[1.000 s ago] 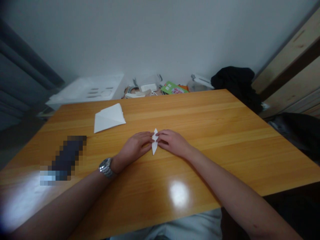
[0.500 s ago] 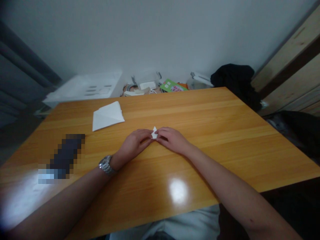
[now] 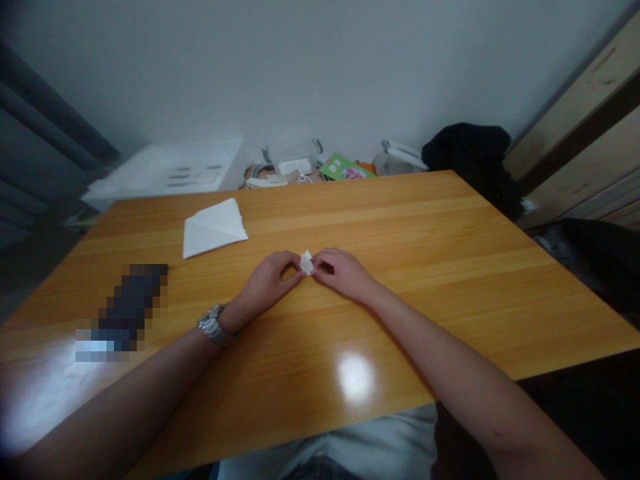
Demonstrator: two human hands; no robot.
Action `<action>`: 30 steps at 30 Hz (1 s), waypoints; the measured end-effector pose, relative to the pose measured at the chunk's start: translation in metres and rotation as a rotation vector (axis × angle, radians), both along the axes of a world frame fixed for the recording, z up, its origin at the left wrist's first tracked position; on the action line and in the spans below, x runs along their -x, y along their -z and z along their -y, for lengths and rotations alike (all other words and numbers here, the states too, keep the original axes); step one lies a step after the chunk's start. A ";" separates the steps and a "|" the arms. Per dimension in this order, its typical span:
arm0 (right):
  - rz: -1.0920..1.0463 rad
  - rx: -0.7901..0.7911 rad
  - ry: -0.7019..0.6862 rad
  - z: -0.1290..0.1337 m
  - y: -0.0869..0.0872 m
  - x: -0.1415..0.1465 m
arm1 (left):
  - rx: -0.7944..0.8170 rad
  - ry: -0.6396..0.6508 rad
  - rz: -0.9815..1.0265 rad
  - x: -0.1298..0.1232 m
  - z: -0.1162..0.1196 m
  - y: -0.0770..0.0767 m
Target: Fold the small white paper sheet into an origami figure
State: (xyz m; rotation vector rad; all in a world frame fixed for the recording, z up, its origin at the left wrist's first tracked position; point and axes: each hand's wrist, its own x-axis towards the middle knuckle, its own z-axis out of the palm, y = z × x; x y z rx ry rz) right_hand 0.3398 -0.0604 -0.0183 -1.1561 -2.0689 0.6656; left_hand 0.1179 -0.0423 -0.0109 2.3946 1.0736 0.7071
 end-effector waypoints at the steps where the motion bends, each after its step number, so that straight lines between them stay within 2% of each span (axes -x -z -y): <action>1: -0.019 0.021 0.028 0.000 0.001 0.000 | 0.015 -0.019 0.005 0.000 0.000 -0.001; 4: -0.066 0.078 0.079 0.001 0.002 0.000 | 0.045 -0.039 0.016 0.000 0.001 -0.002; 10: -0.085 0.076 0.065 0.000 0.005 0.000 | 0.076 -0.075 0.033 -0.002 0.002 -0.003; 18: -0.057 -0.096 0.017 -0.003 0.006 -0.001 | 0.049 -0.071 0.013 -0.001 0.001 0.001; 24: 0.002 -0.125 -0.002 -0.003 0.008 -0.003 | -0.051 -0.034 -0.001 0.000 0.001 0.005; 30: 0.038 -0.168 -0.045 -0.001 0.006 -0.003 | -0.090 0.007 -0.057 0.000 0.005 0.001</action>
